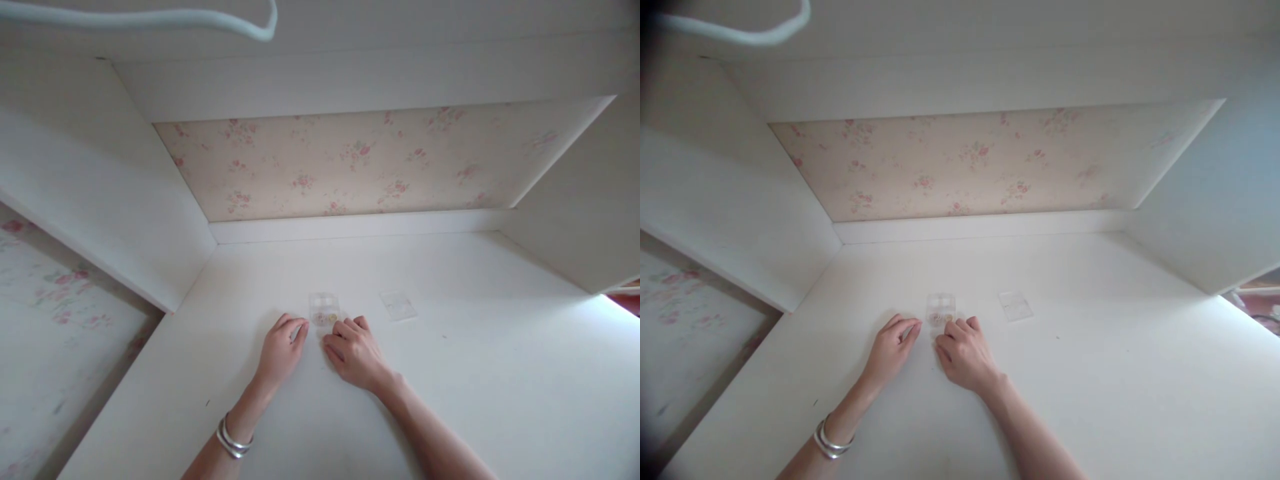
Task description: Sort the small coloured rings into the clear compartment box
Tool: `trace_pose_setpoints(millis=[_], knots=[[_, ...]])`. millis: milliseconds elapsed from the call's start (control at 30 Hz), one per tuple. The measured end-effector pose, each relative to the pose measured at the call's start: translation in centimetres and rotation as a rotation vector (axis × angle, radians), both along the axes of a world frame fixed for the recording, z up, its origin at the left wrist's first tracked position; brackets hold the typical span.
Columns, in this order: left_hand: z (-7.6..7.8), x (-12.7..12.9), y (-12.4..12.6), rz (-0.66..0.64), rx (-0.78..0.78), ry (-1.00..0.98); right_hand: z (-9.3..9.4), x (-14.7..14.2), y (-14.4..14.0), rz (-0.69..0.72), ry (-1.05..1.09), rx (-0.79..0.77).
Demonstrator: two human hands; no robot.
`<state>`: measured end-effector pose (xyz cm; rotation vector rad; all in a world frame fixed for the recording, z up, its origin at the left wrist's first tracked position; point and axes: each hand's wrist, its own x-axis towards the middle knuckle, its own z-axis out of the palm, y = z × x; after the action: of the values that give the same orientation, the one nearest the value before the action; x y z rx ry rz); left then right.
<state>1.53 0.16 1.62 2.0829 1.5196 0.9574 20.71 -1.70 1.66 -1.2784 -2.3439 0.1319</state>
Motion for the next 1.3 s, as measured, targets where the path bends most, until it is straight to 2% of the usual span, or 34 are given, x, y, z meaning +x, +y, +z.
trace_pose_setpoints(millis=[233, 433, 633, 800, 967, 1167, 1300], knots=[[-0.2, -0.1, -0.1, -0.024, 0.003, 0.039, -0.6, -0.6, 0.3, -0.005, -0.030, -0.015], [-0.3, -0.3, -0.3, -0.016, -0.002, 0.105, -1.0, -0.4, 0.5, -0.010, 0.091, -0.049], [0.3, 0.3, -1.0, -0.090, -0.045, 0.111, -1.6, 0.3, 1.3, -0.146, 0.288, 0.007], [0.1, 1.0, -1.8, -0.197, -0.125, 0.187, -2.2, 0.7, 2.7, -0.273, 0.339, 0.070], [-0.2, 1.2, -2.0, -0.207, -0.132, 0.322, -2.4, 0.8, 3.2, -0.320, 0.290, 0.057], [0.0, 1.3, -2.0, -0.215, -0.147, 0.366, -1.9, 1.5, 2.7, -0.391, 0.415, 0.103], [-0.3, 1.3, -2.1, -0.216, -0.149, 0.391, -2.1, 1.7, 2.7, -0.387, 0.436, 0.109]])
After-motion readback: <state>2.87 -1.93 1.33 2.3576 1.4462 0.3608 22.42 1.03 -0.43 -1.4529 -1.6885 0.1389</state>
